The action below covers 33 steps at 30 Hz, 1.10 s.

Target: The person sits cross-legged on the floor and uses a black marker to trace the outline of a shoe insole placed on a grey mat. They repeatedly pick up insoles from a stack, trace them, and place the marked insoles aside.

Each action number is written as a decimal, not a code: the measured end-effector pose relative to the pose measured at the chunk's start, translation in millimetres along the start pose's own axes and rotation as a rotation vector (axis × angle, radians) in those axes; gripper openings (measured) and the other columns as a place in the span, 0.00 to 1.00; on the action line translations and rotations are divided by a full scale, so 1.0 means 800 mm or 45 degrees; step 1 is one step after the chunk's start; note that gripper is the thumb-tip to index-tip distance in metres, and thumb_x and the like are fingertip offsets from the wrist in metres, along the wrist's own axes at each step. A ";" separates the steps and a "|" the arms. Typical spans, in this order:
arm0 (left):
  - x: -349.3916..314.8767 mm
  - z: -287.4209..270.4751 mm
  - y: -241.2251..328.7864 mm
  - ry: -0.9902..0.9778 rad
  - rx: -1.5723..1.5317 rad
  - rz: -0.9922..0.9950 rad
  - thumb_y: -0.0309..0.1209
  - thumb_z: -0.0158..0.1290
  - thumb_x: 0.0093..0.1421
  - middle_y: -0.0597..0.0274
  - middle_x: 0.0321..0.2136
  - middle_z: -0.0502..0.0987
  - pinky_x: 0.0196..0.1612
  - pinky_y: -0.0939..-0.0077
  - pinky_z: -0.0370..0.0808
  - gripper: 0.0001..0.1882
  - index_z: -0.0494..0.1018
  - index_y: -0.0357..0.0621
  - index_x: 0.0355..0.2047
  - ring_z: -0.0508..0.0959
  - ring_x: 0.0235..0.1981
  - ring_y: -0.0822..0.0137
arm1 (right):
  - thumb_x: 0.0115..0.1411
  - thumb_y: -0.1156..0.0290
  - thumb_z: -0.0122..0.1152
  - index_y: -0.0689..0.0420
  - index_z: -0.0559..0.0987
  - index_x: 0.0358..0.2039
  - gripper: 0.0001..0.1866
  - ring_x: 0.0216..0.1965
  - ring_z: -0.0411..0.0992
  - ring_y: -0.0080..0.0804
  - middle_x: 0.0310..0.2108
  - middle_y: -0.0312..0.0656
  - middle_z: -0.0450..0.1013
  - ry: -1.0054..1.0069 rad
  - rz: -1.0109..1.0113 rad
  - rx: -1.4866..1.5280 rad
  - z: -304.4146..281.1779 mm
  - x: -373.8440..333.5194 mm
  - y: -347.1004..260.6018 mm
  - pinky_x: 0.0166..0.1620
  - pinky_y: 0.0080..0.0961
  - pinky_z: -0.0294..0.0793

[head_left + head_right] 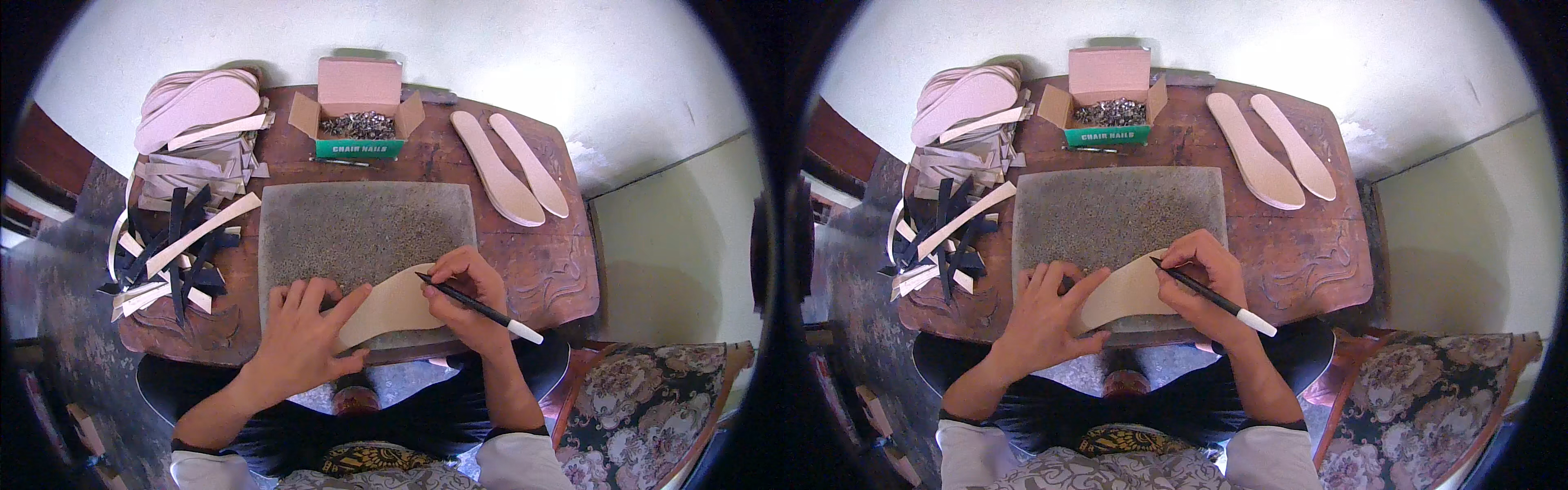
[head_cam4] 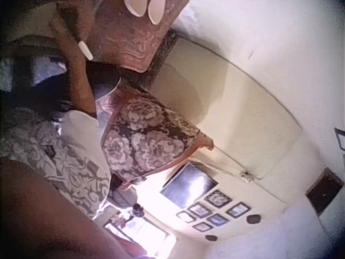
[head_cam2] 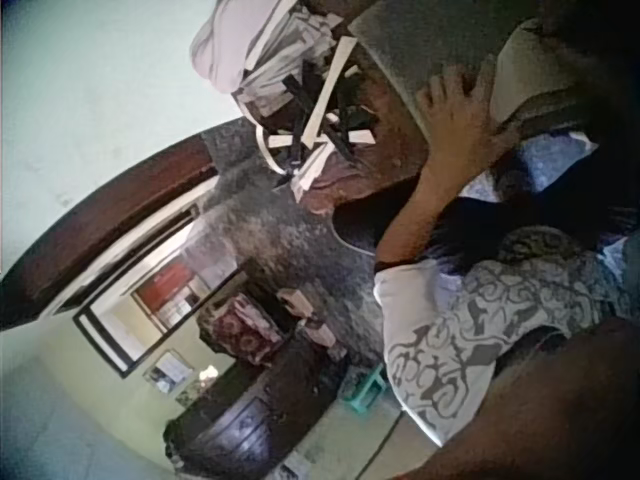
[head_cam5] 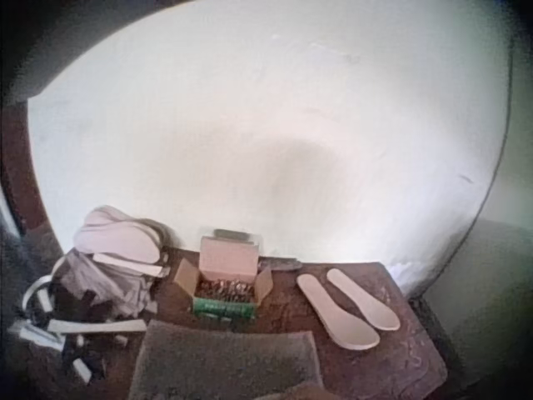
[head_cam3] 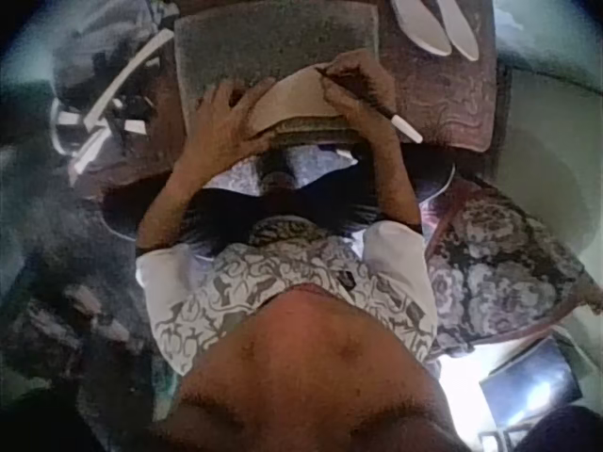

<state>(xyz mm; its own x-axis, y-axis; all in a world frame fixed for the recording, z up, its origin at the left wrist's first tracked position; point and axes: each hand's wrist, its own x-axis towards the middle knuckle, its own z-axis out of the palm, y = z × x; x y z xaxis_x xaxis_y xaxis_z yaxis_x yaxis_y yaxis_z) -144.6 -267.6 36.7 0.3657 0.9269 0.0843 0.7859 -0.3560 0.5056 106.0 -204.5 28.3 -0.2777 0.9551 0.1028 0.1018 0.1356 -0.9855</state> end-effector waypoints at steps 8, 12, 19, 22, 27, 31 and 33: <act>0.005 -0.015 -0.030 0.164 -0.005 -0.139 0.38 0.70 0.48 0.58 0.46 0.72 0.54 0.53 0.65 0.32 0.79 0.58 0.56 0.72 0.46 0.55 | 0.52 0.89 0.66 0.61 0.76 0.35 0.13 0.41 0.75 0.24 0.39 0.41 0.72 -0.054 -0.120 -0.116 0.002 -0.003 0.000 0.44 0.21 0.78; 0.005 -0.015 -0.025 0.192 0.189 -0.089 0.40 0.69 0.51 0.57 0.51 0.72 0.57 0.50 0.63 0.28 0.80 0.59 0.55 0.70 0.53 0.53 | 0.51 0.87 0.69 0.61 0.76 0.34 0.12 0.39 0.76 0.23 0.38 0.41 0.75 -0.049 -0.066 -0.166 0.008 -0.003 0.005 0.43 0.20 0.77; 0.006 0.002 -0.034 0.204 0.178 0.054 0.38 0.64 0.57 0.56 0.56 0.71 0.64 0.43 0.57 0.23 0.80 0.64 0.55 0.68 0.61 0.53 | 0.48 0.81 0.72 0.60 0.76 0.30 0.12 0.33 0.79 0.34 0.31 0.43 0.77 -0.019 -0.359 -0.416 0.025 0.025 0.009 0.37 0.26 0.77; 0.006 0.005 -0.036 0.185 0.185 0.050 0.34 0.63 0.57 0.55 0.56 0.71 0.65 0.42 0.58 0.23 0.81 0.63 0.54 0.69 0.60 0.51 | 0.48 0.80 0.72 0.60 0.75 0.29 0.11 0.31 0.78 0.33 0.30 0.42 0.76 -0.088 -0.285 -0.427 0.020 0.029 0.022 0.36 0.25 0.76; 0.004 0.006 -0.036 0.189 0.180 0.042 0.33 0.63 0.56 0.55 0.57 0.71 0.65 0.41 0.59 0.23 0.81 0.64 0.54 0.69 0.60 0.50 | 0.45 0.82 0.72 0.60 0.76 0.26 0.11 0.32 0.77 0.32 0.29 0.42 0.76 -0.111 -0.205 -0.391 0.015 0.028 0.029 0.36 0.25 0.75; 0.003 0.006 -0.036 0.190 0.187 0.037 0.33 0.63 0.55 0.56 0.57 0.71 0.65 0.41 0.59 0.24 0.81 0.64 0.54 0.69 0.60 0.50 | 0.45 0.83 0.71 0.60 0.76 0.25 0.11 0.32 0.77 0.32 0.29 0.42 0.76 -0.111 -0.167 -0.397 0.015 0.028 0.027 0.37 0.26 0.75; 0.003 0.006 -0.036 0.188 0.181 0.034 0.33 0.63 0.55 0.56 0.57 0.71 0.65 0.41 0.59 0.24 0.82 0.64 0.54 0.69 0.60 0.50 | 0.45 0.83 0.71 0.60 0.76 0.25 0.11 0.32 0.77 0.32 0.29 0.42 0.76 -0.120 -0.171 -0.387 0.015 0.028 0.028 0.37 0.26 0.75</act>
<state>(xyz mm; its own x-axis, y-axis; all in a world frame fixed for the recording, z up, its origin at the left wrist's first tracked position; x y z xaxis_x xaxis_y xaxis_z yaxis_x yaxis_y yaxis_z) -163.9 -255.3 18.5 0.3186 0.9204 0.2264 0.8431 -0.3844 0.3760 90.6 -183.3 7.3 -0.3937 0.8968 0.2017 0.3344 0.3441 -0.8774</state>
